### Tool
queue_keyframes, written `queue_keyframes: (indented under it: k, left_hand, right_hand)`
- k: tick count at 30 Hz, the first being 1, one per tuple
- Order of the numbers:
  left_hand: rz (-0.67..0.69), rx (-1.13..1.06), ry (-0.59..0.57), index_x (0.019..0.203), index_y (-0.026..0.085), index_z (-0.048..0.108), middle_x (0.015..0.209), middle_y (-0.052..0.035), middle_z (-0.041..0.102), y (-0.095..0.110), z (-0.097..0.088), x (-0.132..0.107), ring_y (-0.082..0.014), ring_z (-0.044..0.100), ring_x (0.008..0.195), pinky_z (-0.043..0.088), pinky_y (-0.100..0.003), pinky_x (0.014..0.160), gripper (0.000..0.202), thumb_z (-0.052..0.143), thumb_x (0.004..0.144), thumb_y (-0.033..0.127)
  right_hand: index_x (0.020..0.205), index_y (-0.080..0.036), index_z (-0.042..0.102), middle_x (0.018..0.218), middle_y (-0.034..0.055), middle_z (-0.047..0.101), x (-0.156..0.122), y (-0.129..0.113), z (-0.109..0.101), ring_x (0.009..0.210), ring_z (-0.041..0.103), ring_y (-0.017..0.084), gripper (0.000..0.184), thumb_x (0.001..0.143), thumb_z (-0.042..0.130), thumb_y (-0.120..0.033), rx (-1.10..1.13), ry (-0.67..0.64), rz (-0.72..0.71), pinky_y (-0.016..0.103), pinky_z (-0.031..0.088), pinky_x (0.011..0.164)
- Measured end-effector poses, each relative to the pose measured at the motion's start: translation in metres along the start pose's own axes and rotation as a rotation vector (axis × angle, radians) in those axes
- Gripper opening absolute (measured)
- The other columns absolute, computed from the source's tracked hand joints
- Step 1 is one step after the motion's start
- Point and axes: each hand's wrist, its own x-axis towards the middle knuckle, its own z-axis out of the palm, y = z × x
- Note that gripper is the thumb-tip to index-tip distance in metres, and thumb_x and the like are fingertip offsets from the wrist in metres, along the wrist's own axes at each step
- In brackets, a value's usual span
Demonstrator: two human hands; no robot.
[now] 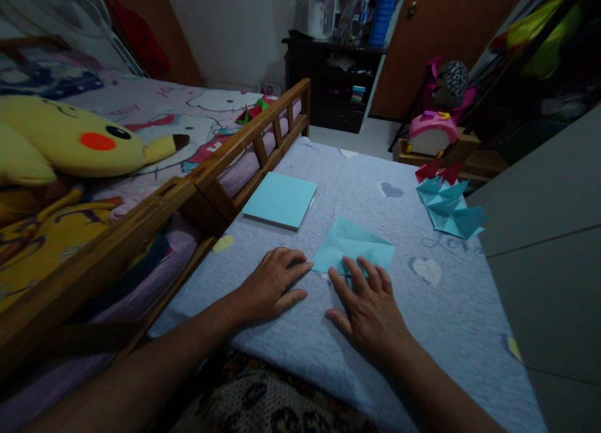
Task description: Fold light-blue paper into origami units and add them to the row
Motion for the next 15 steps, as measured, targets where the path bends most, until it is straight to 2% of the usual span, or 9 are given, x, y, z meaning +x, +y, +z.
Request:
queue_keyframes:
  k: [3, 6, 15]
  left_hand:
    - [0.004, 0.009, 0.004, 0.138, 0.028, 0.048, 0.131, -0.0087, 0.053, -0.0004, 0.0010, -0.0002, -0.0293, 0.045, 0.120, 0.040, -0.049, 0.104, 0.051, 0.064, 0.090, 0.030]
    - [0.006, 0.019, 0.005, 0.138, 0.026, 0.048, 0.131, -0.0091, 0.052, -0.0005, 0.0017, 0.0001, -0.0295, 0.045, 0.120, 0.040, -0.049, 0.104, 0.050, 0.064, 0.090, 0.029]
    - [0.011, 0.005, 0.003, 0.139, 0.027, 0.048, 0.130, -0.0088, 0.053, 0.0001, 0.0000, -0.0008, -0.0296, 0.045, 0.120, 0.040, -0.049, 0.103, 0.051, 0.064, 0.090, 0.030]
  right_hand:
    - [0.148, -0.027, 0.042, 0.154, 0.0082, 0.045, 0.0021, 0.0005, -0.0020, 0.139, 0.038, 0.036, 0.063, 0.094, 0.050, -0.059, 0.014, -0.026, -0.080, 0.055, 0.030, 0.115]
    - [0.149, -0.031, 0.040, 0.151, 0.0086, 0.048, 0.0050, 0.0021, -0.0051, 0.134, 0.043, 0.034, 0.063, 0.095, 0.046, -0.062, 0.049, -0.066, -0.143, 0.049, 0.036, 0.112]
    - [0.148, -0.037, 0.042, 0.148, 0.0104, 0.048, 0.0084, -0.0006, -0.0043, 0.130, 0.044, 0.038, 0.067, 0.091, 0.038, -0.073, 0.086, -0.077, -0.097, 0.054, 0.036, 0.109]
